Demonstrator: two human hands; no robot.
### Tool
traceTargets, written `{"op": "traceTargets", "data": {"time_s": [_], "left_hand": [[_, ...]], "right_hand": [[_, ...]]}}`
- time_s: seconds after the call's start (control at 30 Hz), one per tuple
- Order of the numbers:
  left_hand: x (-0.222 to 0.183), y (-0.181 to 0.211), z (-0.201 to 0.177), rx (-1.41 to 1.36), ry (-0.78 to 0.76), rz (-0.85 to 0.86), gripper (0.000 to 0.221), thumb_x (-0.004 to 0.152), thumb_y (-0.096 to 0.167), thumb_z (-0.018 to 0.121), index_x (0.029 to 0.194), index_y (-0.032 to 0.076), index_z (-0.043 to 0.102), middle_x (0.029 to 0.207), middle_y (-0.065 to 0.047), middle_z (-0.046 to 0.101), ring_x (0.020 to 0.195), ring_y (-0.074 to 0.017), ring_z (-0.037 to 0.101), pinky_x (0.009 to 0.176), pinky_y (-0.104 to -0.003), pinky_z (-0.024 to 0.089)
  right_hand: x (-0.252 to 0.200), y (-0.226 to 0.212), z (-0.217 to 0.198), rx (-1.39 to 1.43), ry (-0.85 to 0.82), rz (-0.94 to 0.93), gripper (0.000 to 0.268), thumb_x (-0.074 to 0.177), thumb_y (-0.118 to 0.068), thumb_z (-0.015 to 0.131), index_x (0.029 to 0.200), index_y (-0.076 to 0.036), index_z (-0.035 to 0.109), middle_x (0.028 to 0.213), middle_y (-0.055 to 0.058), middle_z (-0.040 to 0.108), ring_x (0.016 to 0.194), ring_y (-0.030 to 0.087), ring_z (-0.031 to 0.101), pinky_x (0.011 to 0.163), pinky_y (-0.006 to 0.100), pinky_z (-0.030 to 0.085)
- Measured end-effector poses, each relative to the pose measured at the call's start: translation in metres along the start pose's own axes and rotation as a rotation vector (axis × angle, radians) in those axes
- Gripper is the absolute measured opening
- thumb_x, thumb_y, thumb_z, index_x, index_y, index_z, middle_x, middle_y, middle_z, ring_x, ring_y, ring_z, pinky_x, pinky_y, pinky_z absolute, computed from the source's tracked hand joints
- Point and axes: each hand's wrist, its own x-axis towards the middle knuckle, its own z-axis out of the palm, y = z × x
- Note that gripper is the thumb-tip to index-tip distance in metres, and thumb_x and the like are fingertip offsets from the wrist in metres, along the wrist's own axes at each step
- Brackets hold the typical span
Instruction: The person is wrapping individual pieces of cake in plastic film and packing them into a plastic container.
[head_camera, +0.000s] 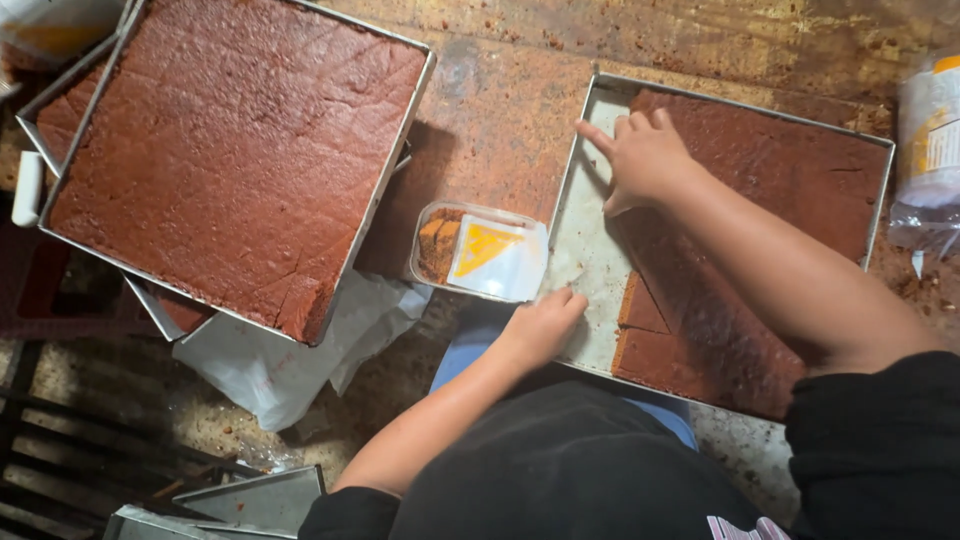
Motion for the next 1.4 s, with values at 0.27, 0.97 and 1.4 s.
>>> {"op": "traceTargets", "data": {"time_s": [0.27, 0.97, 1.4], "left_hand": [[0.006, -0.005, 0.017, 0.046, 0.137, 0.031, 0.017, 0.089, 0.017, 0.060, 0.096, 0.014, 0.045, 0.090, -0.006, 0.050, 0.068, -0.0336, 0.060, 0.039, -0.049, 0.045], [-0.006, 0.011, -0.035, -0.451, 0.090, -0.065, 0.015, 0.086, 0.018, 0.076, 0.099, 0.021, 0.069, 0.086, 0.003, 0.069, 0.086, -0.0183, 0.074, 0.076, -0.032, 0.060], [0.005, 0.018, -0.089, -0.527, 0.400, -0.012, 0.030, 0.092, 0.007, 0.071, 0.120, 0.017, 0.073, 0.101, -0.006, 0.072, 0.093, -0.0259, 0.074, 0.078, -0.036, 0.062]], "right_hand": [[-0.050, -0.001, -0.102, -0.154, -0.482, 0.207, 0.067, 0.091, -0.080, 0.045, 0.131, -0.032, 0.071, 0.136, -0.009, 0.069, 0.152, 0.024, 0.035, 0.129, 0.056, 0.005], [-0.006, 0.018, 0.050, 0.455, 0.459, 0.368, 0.053, 0.090, -0.023, 0.078, 0.132, -0.011, 0.050, 0.115, 0.021, 0.053, 0.108, 0.049, 0.061, 0.080, 0.060, 0.058], [-0.066, -0.029, -0.037, 0.978, 0.158, 0.359, 0.029, 0.071, -0.027, 0.063, 0.099, -0.025, 0.067, 0.065, 0.004, 0.066, 0.075, 0.027, 0.070, 0.071, 0.042, 0.054]]}}
